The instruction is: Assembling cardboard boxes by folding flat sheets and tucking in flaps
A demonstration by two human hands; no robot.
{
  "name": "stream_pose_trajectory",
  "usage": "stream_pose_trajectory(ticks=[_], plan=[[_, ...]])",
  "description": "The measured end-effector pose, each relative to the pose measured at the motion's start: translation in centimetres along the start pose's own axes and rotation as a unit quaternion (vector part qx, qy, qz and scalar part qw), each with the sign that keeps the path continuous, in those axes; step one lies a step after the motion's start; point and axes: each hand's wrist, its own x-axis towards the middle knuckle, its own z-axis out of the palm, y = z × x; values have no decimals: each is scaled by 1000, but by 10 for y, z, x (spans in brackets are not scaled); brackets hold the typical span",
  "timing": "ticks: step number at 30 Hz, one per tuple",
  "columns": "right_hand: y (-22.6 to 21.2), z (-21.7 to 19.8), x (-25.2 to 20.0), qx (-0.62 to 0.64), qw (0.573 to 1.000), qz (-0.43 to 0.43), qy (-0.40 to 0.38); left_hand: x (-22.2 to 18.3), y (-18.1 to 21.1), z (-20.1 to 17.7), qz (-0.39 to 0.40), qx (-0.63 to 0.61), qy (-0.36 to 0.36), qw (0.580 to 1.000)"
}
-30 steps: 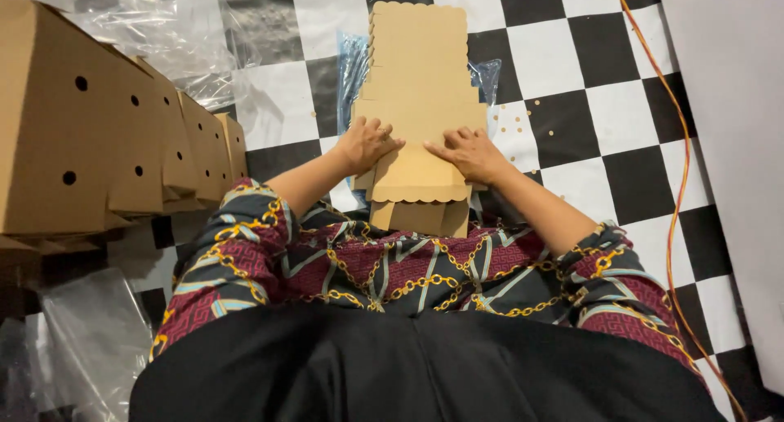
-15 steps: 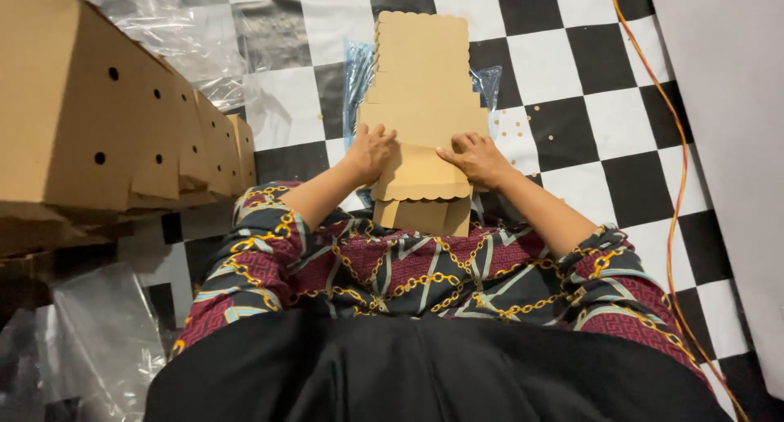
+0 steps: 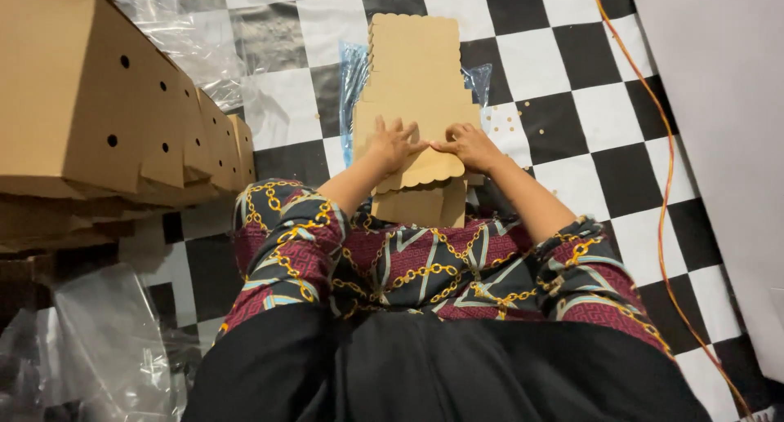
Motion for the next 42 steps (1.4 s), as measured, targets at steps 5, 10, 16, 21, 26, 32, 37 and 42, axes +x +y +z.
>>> stream_pose_trajectory(ticks=[5,10,16,21,26,32,37,42], plan=[[3,-9,13,270,930,248,25,8,-43,32,-74,-266,68,959],[3,-10,42,357,864,336,117,-23,-57,4,-157,-567,52,807],[-38,0,54,85,926,320,180,66,-68,118,-244,-501,241,795],[-122,-18,4,-49,969,34,241,53,-71,107,-375,-515,271,721],[-152,-28,-48,-23,977,26,212,65,-84,137,-428,-507,267,699],[-151,-48,-94,49,987,106,111,19,-56,100,-387,-156,297,859],[-118,-7,-86,199,944,214,155,-40,-3,26,-67,217,603,765],[-121,-39,-73,375,846,221,309,75,14,153,37,-77,392,916]])
